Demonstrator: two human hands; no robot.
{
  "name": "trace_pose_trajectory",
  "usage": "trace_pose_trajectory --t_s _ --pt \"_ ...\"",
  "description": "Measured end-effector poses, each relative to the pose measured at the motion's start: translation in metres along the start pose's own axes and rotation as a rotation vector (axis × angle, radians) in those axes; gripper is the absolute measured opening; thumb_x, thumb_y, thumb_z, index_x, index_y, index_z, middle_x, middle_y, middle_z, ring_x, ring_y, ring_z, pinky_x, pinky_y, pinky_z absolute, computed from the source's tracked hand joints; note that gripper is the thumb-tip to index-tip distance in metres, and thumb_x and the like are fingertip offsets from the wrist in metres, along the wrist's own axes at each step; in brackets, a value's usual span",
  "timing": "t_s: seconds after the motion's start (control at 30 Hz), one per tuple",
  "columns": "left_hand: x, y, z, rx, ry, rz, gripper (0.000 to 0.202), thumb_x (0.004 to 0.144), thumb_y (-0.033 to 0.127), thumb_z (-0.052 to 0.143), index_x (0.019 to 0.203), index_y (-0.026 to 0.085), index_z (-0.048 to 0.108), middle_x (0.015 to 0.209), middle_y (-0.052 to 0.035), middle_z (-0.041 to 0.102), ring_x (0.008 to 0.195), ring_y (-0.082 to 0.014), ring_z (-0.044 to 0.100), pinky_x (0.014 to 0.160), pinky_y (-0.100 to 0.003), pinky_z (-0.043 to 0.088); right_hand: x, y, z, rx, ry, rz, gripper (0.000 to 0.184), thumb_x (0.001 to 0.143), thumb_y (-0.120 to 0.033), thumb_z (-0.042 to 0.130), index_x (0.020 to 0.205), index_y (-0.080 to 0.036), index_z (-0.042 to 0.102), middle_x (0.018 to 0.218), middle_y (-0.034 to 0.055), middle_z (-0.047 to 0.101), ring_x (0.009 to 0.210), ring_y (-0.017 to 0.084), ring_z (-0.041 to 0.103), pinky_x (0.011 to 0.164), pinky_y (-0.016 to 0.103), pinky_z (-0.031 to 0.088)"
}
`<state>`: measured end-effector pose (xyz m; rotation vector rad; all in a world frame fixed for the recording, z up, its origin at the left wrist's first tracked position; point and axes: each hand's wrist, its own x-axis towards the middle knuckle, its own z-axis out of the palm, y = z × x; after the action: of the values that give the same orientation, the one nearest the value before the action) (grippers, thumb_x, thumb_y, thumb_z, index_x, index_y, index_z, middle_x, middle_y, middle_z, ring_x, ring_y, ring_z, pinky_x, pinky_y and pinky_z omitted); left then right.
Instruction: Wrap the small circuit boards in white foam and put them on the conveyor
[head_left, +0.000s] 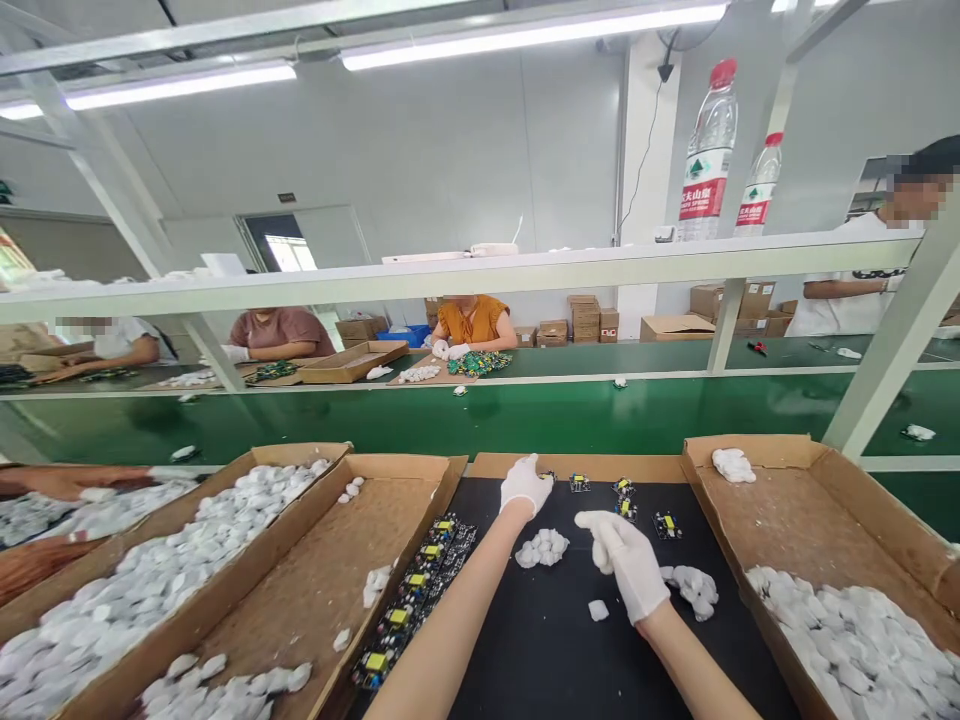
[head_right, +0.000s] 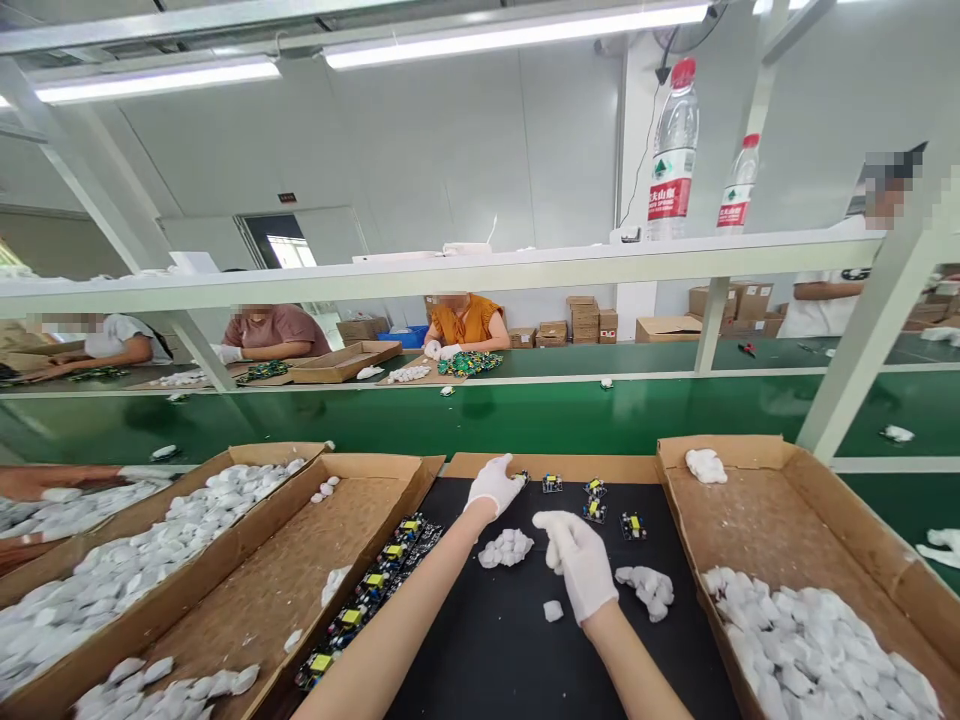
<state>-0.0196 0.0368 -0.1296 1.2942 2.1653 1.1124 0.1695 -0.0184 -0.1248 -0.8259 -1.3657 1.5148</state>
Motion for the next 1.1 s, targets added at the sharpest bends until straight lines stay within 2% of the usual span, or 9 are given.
trace_pose_trajectory --t_s 0.1,0.27,0.43,0.63,0.77,0.87,0.93,1.0,1.1 --pt "0.011 0.001 0.006 0.148 -0.064 0.008 0.028 0.080 0.030 0.063 0.102 0.013 0.061 0.116 -0.0113 0.061 0.114 -0.0250 0.053 0.101 -0.048 0.034 -0.004 -0.003 0.002 0.079 -0.061 0.034 0.050 0.069 -0.053 0.063 0.103 -0.018 0.068 0.062 -0.0006 0.055 0.051 0.010 0.040 0.050 0.024 0.033" --pt "0.001 0.002 -0.003 0.197 -0.041 0.057 0.031 0.073 0.026 0.066 0.103 0.023 0.056 0.094 -0.0063 0.069 0.092 -0.0222 0.064 0.084 -0.034 0.044 -0.001 -0.002 0.002 0.266 -0.069 0.058 0.049 0.068 -0.051 0.065 0.106 -0.019 0.068 0.075 0.0020 0.058 0.061 0.011 0.048 0.057 0.024 0.041" --pt "-0.048 0.002 -0.015 0.098 0.031 0.187 0.044 0.076 0.026 0.061 0.118 0.024 0.048 0.097 -0.0025 0.069 0.083 -0.0157 0.065 0.079 -0.028 0.046 -0.004 0.000 0.003 -0.049 0.055 -0.104 0.052 0.072 -0.039 0.067 0.119 -0.020 0.058 0.079 0.0018 0.064 0.073 0.016 0.057 0.073 0.031 0.048" --pt "-0.098 0.002 -0.023 0.267 0.117 0.522 0.041 0.067 0.036 0.068 0.106 0.023 0.062 0.107 -0.0090 0.066 0.103 -0.0271 0.057 0.091 -0.039 0.041 -0.007 0.009 0.003 -0.303 0.036 -0.194 0.023 0.078 -0.037 0.061 0.094 -0.021 0.065 0.098 0.0082 0.067 0.086 0.022 0.061 0.080 0.037 0.049" --pt "-0.109 0.000 -0.021 0.307 0.112 0.587 0.034 0.065 0.035 0.068 0.097 0.022 0.065 0.101 -0.0103 0.067 0.098 -0.0285 0.059 0.087 -0.040 0.042 -0.008 0.010 0.004 -0.401 0.047 -0.248 0.019 0.076 -0.034 0.063 0.090 -0.022 0.067 0.112 0.0098 0.060 0.093 0.023 0.060 0.079 0.037 0.049" --pt "-0.114 -0.004 -0.018 0.268 0.173 0.625 0.029 0.064 0.035 0.069 0.089 0.021 0.066 0.093 -0.0099 0.068 0.090 -0.0267 0.062 0.081 -0.039 0.044 -0.010 0.010 0.010 -0.345 0.032 -0.204 0.022 0.074 -0.035 0.066 0.091 -0.022 0.065 0.114 0.0105 0.058 0.091 0.022 0.060 0.081 0.038 0.049" --pt "-0.116 -0.008 -0.018 0.220 0.252 0.677 0.026 0.063 0.033 0.068 0.086 0.020 0.066 0.088 -0.0083 0.069 0.084 -0.0245 0.062 0.076 -0.037 0.046 -0.011 0.010 0.013 -0.215 -0.002 -0.137 0.035 0.072 -0.038 0.068 0.101 -0.021 0.060 0.107 0.0102 0.061 0.088 0.022 0.061 0.081 0.038 0.049" --pt "-0.117 -0.009 -0.018 0.162 0.332 0.743 0.025 0.062 0.029 0.068 0.085 0.020 0.065 0.084 -0.0061 0.068 0.080 -0.0229 0.062 0.073 -0.035 0.046 -0.011 0.008 0.014 -0.082 -0.101 -0.032 0.046 0.071 -0.042 0.069 0.110 -0.020 0.057 0.099 0.0090 0.064 0.088 0.022 0.062 0.082 0.038 0.049" --pt "-0.119 -0.007 -0.020 0.083 0.410 0.830 0.027 0.061 0.026 0.069 0.087 0.020 0.063 0.083 -0.0047 0.067 0.079 -0.0222 0.062 0.072 -0.036 0.048 -0.012 0.004 0.013 0.022 -0.257 0.113 0.043 0.072 -0.045 0.068 0.105 -0.018 0.061 0.091 0.0066 0.066 0.086 0.021 0.061 0.078 0.035 0.049"
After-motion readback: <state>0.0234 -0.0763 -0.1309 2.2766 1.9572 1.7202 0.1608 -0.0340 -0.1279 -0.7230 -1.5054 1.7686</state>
